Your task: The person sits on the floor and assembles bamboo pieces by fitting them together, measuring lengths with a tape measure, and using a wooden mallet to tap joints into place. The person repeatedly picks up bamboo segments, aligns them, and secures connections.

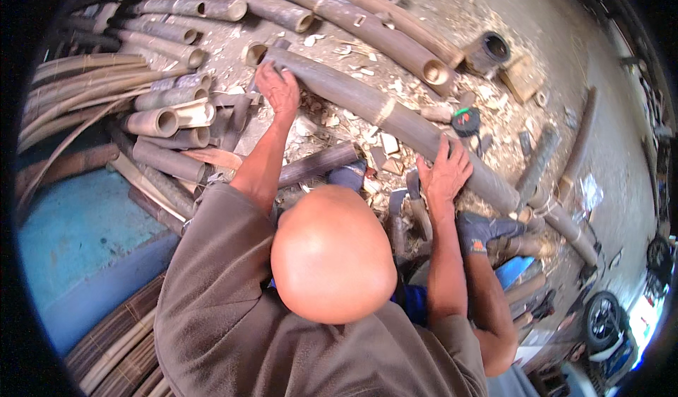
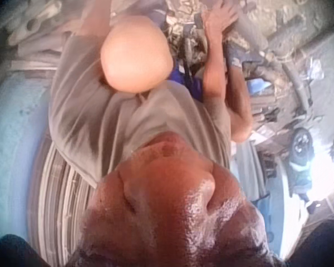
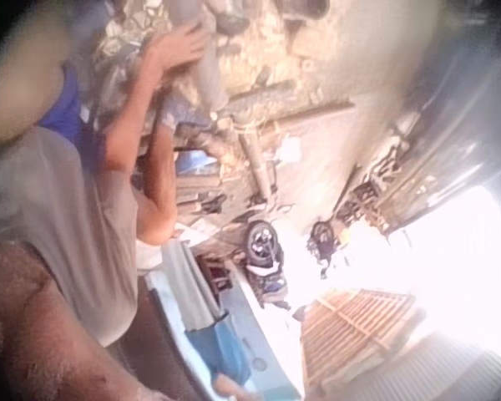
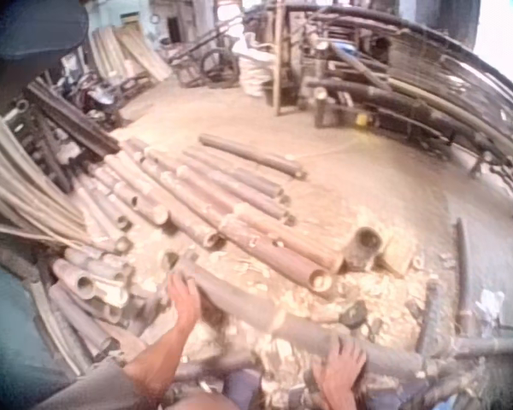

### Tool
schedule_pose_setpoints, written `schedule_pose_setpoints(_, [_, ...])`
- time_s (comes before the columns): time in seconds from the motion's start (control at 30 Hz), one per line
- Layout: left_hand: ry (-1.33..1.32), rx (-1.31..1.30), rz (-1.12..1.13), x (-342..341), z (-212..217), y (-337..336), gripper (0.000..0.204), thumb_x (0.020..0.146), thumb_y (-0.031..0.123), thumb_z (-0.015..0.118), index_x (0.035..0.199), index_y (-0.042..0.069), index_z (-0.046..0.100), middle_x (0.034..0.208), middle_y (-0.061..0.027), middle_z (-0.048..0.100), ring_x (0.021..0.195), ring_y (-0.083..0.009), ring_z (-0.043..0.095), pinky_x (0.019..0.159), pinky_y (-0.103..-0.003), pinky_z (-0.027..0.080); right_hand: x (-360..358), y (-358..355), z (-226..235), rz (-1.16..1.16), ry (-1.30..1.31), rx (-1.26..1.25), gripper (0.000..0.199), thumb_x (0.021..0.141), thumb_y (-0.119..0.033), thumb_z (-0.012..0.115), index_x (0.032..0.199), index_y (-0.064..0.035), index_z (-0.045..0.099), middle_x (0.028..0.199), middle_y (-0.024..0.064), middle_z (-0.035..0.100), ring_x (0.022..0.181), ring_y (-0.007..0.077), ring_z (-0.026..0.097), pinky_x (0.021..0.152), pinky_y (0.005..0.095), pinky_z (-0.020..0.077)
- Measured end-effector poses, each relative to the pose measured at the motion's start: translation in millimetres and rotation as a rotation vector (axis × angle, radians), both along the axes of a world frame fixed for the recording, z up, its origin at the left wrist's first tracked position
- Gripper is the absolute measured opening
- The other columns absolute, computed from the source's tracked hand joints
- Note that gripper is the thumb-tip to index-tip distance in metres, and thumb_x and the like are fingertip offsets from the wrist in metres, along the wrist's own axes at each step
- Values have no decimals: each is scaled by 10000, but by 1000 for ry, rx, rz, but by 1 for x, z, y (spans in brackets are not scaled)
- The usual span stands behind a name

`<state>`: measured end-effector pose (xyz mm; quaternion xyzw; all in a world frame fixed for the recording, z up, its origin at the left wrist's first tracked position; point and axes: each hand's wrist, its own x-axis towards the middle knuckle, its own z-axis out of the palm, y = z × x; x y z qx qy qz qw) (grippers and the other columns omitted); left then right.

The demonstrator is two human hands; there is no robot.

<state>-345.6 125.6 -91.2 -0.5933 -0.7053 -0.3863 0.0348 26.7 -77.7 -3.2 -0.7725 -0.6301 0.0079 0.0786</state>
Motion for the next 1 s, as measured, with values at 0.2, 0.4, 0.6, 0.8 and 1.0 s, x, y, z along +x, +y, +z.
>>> schedule_pose_setpoints(0.2, [274, -262, 89, -76, -34, -13, 526, 851, 143, 674, 1315, -40, 507, 1308, -263, 551, 1240, -441, 503, 1066, -529, 422, 14, 53, -17, 274, -67, -266, 944, 695, -509, 886, 1489, -172, 502, 1281, 109, 581, 1215, 327, 549, 1020, 518, 422])
schedule_pose_setpoints(0.4, [288, -676, 93, -103, -20, 22, 532, 856, 275, 754, 1267, -13, 578, 1267, -260, 608, 1204, -446, 571, 1030, -556, 472, 36, 54, -21, 346, -43, -188, 937, 674, -500, 880, 1466, -157, 515, 1230, 115, 596, 1146, 337, 576, 918, 507, 500])
schedule_pose_setpoints(0.6, [259, -668, -51, -100, -12, 16, 595, 813, 355, 822, 1210, -28, 601, 1140, -301, 631, 1099, -458, 629, 954, -542, 531, 48, 60, -16, 325, 9, -133, 900, 673, -461, 881, 1439, -126, 547, 1209, 137, 618, 1109, 357, 589, 929, 515, 513])
schedule_pose_setpoints(0.8, [247, -565, -174, -45, 0, -51, 578, 795, 285, 834, 1239, 0, 597, 1150, -250, 608, 1070, -445, 619, 930, -530, 536, 65, 56, -5, 358, 10, -73, 893, 676, -404, 889, 1442, -93, 551, 1198, 148, 615, 1090, 367, 594, 918, 517, 518])
schedule_pose_setpoints(1.0, [175, -646, -142, -30, 14, -67, 547, 809, 260, 830, 1247, 41, 588, 1208, -226, 543, 1098, -438, 586, 910, -532, 528, 81, 42, 10, 332, -5, -173, 873, 692, -402, 883, 1435, -81, 556, 1180, 156, 610, 1100, 380, 590, 912, 521, 523])
